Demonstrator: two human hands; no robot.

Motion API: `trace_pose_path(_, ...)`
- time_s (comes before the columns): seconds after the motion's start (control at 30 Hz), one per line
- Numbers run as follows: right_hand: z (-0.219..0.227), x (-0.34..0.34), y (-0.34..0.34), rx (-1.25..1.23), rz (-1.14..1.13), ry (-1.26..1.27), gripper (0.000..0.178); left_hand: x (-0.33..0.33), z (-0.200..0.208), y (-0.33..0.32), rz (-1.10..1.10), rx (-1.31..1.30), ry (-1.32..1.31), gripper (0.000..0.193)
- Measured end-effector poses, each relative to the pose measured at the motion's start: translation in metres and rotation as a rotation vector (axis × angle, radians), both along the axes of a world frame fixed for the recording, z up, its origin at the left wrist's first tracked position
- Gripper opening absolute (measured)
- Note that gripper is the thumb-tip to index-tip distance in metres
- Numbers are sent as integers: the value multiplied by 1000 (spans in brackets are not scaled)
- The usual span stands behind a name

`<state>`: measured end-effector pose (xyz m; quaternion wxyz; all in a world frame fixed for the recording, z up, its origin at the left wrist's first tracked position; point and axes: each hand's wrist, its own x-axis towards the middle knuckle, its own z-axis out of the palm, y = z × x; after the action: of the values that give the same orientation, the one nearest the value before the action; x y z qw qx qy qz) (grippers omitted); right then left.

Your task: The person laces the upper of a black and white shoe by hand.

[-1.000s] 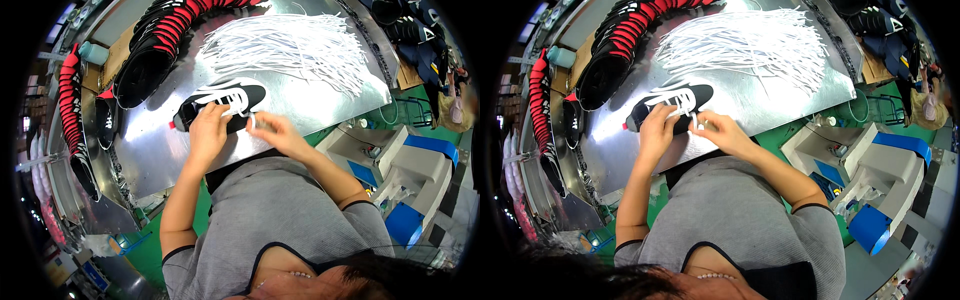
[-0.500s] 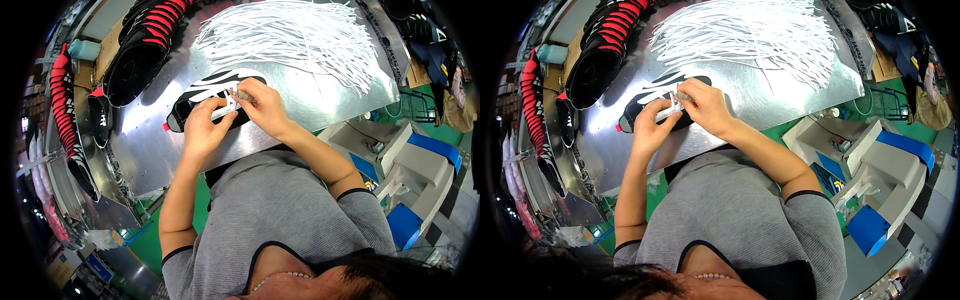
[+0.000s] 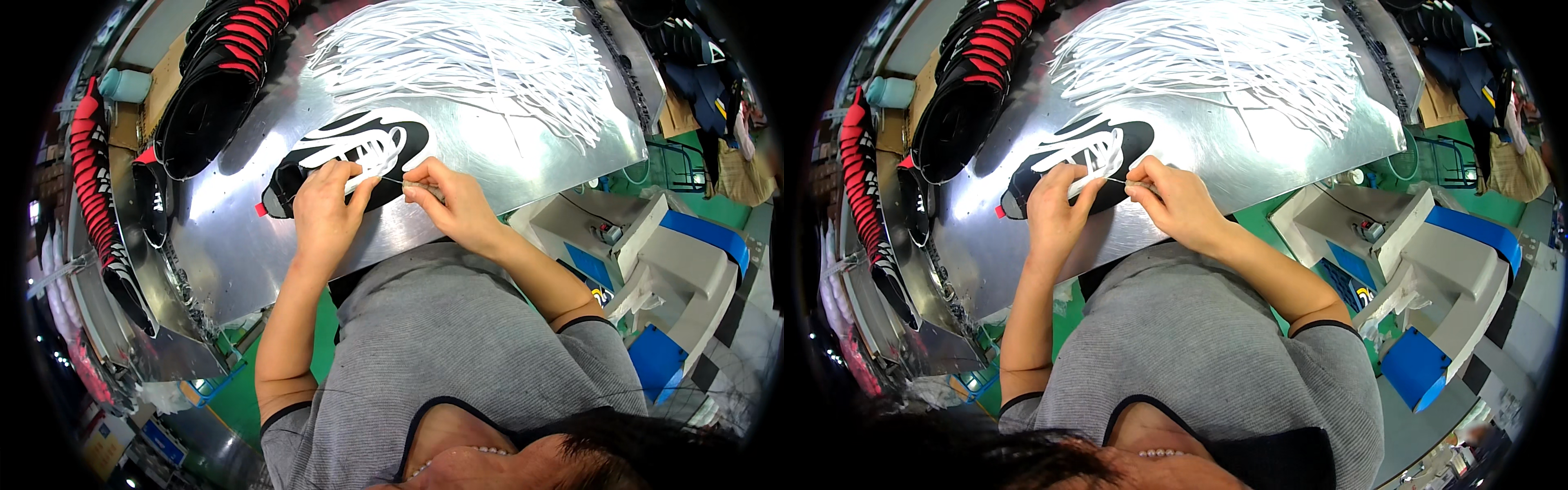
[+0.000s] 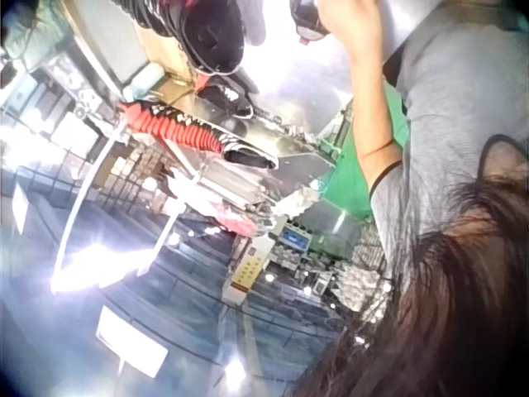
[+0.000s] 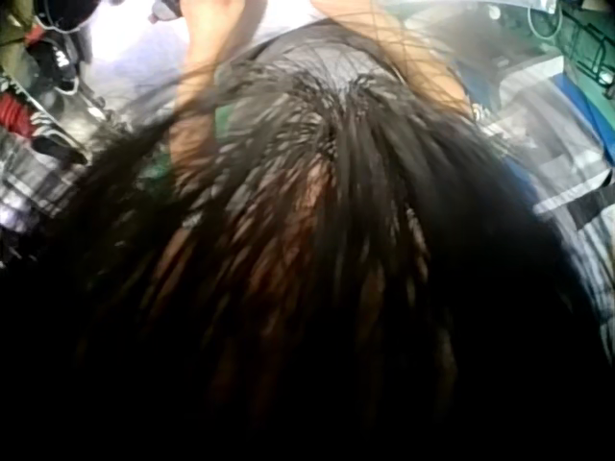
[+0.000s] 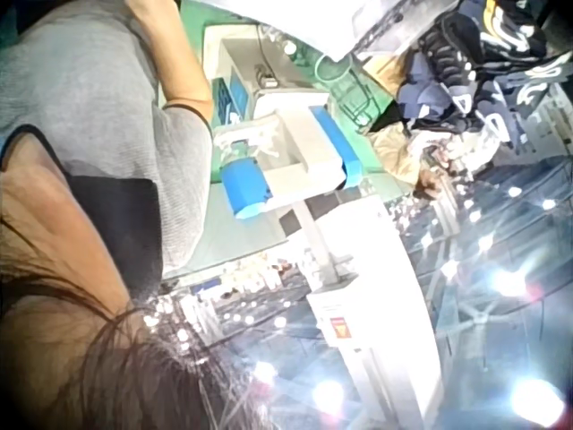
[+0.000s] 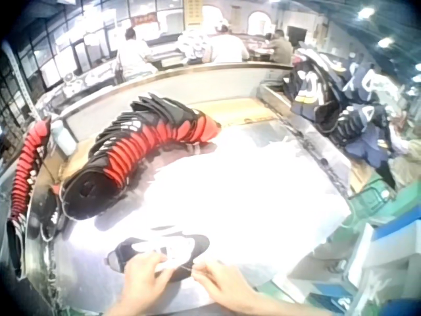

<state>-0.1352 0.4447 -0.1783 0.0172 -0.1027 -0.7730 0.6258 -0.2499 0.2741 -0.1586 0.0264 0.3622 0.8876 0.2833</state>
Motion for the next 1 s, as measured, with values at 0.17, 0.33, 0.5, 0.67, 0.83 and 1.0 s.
trace_pose_path(0.17,-2,-3,1,-6,10,-1,15,2,1,0,-35,30,4,22)
trace_pose_path(0.33,4,-7,2,-19,45,-47,15,4,0,-3,-56,46,20,22)
trace_pose_path(0.5,4,1,3,-63,36,-15,15,6,-3,-4,-34,74,23,21)
trace_pose_path(0.67,4,0,-1,-73,19,-47,15,7,-1,-5,-54,67,-7,22)
trace_pose_path(0.83,-7,-8,-23,47,-86,4,12,11,-2,-8,-92,160,-78,19)
trace_pose_path(1.0,-14,-21,-40,57,-108,-63,17,10,-3,-16,-81,176,-41,17)
